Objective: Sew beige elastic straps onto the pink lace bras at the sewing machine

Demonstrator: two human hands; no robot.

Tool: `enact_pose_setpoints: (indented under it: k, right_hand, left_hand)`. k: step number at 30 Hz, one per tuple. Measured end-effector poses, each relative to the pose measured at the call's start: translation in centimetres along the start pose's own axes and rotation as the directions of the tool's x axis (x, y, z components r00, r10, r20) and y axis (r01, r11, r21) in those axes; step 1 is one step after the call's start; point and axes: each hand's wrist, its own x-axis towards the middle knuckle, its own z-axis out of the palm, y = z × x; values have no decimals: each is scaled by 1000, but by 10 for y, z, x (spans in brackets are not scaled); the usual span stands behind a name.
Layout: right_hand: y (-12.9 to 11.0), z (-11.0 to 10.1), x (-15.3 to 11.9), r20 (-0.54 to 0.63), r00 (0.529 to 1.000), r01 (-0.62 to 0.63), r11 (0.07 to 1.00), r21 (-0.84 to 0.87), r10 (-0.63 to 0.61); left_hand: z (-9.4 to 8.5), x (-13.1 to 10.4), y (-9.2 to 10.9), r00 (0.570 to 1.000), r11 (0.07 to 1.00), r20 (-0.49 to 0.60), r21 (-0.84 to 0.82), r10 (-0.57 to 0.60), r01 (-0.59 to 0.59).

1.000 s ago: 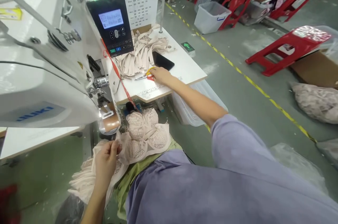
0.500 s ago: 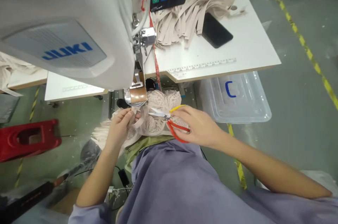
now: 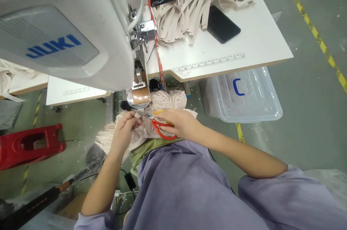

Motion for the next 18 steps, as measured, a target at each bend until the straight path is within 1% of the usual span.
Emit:
enact_pose_setpoints:
  k: [1,3,5,7,12,15,18]
  right_hand:
    - [1,-1,-3,-2,999,-33,999,32,33]
    - [2,-2,-10,-43,996,-78,992,97,83]
    - [2,0,-16,-89,990,-91,985,146,105]
    - [0,4,-17,-98,990,-87,983,163,103]
    - [-7,13,-5,-76,993,-72,979,189,88]
    - [-9,15,5,-74,994,-62,973,221,80]
    - [-9,14,11,-59,994,-71,970,234,87]
  left_hand:
    - [-1,1,0,1000,1000,5,-21,6,-6]
    - [-4,3,0,999,998,17,-48,31,-31]
    - [-7,4,1,998,997,29,-46,56,-55]
    - [-10,5,2,997,997,38,-34,65,-63]
    - [-12,6,9,996,999,74,9,39,-40]
    - [-13,5,14,995,999,95,44,25,-30]
    - [-17,4,16,996,996,86,83,20,-27]
